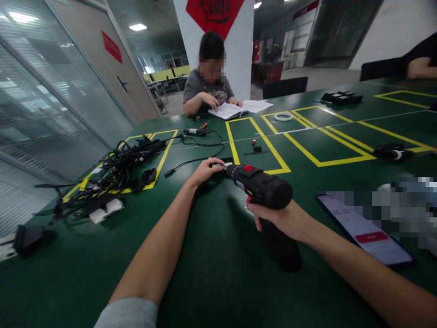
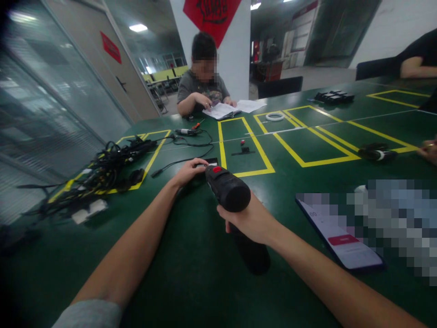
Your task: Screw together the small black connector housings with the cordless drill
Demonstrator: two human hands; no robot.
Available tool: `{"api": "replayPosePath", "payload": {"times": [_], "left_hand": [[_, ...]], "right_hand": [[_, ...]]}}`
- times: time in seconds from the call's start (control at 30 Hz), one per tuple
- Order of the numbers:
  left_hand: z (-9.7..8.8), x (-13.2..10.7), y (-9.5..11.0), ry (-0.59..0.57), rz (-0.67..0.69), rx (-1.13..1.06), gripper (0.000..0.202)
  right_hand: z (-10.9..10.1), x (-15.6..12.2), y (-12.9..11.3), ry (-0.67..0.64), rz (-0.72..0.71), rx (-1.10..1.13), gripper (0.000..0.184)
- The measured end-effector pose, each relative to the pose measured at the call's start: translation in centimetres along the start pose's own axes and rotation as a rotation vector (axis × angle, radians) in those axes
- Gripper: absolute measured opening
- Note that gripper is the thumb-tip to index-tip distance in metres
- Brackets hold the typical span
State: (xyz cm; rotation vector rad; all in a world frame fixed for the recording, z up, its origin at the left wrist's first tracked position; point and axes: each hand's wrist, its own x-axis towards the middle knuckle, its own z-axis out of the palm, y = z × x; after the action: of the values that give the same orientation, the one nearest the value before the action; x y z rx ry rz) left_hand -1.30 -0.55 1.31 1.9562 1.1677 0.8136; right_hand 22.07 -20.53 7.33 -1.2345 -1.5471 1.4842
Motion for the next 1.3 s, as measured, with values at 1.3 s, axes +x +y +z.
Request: {"api": "replayPosePath", "payload": {"times": [1.3], "left_hand": [[-0.05, -0.24, 0.25, 0.006, -0.008, -0.037, 0.03]], "right_hand": [[-0.04, -0.11, 0.32, -0.007, -0.019, 0.021, 0.018]]}}
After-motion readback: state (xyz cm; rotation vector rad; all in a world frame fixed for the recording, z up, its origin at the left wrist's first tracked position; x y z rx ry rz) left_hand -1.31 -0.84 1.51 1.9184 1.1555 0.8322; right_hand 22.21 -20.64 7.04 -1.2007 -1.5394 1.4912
